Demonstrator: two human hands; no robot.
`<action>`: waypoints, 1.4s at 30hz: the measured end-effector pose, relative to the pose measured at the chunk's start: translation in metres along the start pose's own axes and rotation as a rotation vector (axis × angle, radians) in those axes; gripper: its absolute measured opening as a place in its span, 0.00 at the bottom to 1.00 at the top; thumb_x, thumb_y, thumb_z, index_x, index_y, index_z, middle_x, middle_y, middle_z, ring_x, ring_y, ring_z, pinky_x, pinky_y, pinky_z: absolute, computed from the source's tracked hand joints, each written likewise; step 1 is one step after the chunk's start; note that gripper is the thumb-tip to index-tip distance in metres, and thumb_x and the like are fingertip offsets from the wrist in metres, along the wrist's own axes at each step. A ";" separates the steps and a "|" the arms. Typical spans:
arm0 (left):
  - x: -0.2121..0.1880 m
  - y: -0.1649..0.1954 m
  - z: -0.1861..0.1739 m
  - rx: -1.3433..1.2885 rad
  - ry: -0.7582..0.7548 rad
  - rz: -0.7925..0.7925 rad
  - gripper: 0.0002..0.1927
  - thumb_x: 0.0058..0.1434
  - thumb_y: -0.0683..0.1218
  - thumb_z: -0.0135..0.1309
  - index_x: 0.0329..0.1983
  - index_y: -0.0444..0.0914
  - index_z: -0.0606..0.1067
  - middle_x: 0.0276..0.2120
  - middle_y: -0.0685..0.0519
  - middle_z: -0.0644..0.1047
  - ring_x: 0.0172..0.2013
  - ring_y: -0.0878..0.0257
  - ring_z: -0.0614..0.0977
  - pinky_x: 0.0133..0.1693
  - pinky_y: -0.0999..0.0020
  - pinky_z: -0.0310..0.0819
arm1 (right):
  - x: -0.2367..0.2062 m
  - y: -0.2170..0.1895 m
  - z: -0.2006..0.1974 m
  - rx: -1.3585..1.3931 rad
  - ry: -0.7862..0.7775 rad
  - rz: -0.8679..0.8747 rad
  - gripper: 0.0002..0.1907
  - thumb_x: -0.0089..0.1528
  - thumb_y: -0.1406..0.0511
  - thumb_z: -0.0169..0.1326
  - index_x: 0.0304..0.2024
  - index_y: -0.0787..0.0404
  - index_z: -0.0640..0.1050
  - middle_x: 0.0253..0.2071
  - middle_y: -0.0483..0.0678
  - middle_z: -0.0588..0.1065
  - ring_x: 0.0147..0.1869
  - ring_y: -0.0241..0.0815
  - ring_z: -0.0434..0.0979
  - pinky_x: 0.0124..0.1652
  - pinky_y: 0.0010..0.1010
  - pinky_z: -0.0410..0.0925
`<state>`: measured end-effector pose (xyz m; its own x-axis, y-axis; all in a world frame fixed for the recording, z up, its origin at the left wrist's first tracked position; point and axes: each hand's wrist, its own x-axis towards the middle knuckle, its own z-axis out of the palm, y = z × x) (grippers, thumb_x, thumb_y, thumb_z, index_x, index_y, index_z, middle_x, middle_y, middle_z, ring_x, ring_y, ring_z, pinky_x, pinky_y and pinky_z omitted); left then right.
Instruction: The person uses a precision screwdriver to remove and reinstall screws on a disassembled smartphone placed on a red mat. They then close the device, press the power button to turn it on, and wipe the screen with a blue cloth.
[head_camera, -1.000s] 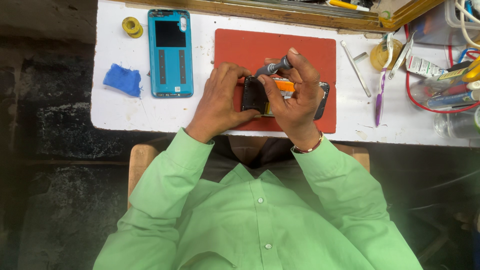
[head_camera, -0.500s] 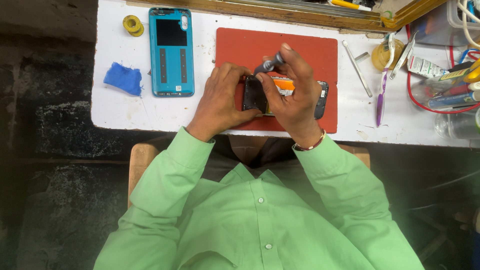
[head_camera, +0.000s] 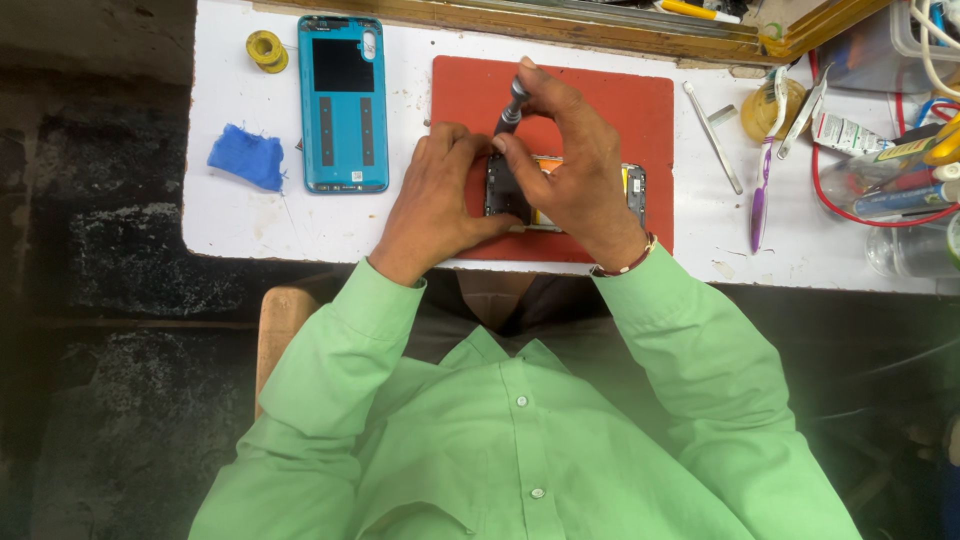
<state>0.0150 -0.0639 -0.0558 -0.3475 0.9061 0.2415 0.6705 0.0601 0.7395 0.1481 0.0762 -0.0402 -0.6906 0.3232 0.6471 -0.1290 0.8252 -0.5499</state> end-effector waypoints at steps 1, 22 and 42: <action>-0.001 0.000 -0.001 -0.008 0.003 0.001 0.45 0.39 0.54 0.77 0.59 0.34 0.72 0.53 0.46 0.68 0.54 0.48 0.70 0.55 0.55 0.68 | 0.000 0.000 -0.001 -0.021 -0.017 -0.023 0.37 0.65 0.76 0.65 0.72 0.61 0.63 0.61 0.52 0.75 0.63 0.48 0.81 0.64 0.37 0.77; -0.006 -0.001 -0.001 -0.021 -0.006 -0.001 0.47 0.40 0.55 0.78 0.61 0.34 0.71 0.55 0.47 0.68 0.57 0.48 0.70 0.58 0.55 0.67 | 0.007 -0.009 -0.004 -0.124 0.025 -0.080 0.32 0.61 0.74 0.67 0.65 0.63 0.68 0.58 0.56 0.74 0.67 0.57 0.76 0.72 0.52 0.64; -0.006 -0.001 -0.002 -0.020 -0.016 -0.001 0.46 0.40 0.55 0.77 0.60 0.35 0.72 0.55 0.48 0.68 0.56 0.48 0.70 0.58 0.55 0.67 | 0.009 -0.014 0.000 -0.007 -0.028 0.062 0.34 0.63 0.75 0.66 0.68 0.60 0.66 0.62 0.52 0.74 0.63 0.48 0.79 0.62 0.37 0.75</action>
<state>0.0154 -0.0700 -0.0564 -0.3380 0.9125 0.2306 0.6568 0.0532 0.7522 0.1433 0.0677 -0.0267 -0.7170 0.3608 0.5964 -0.0805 0.8070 -0.5850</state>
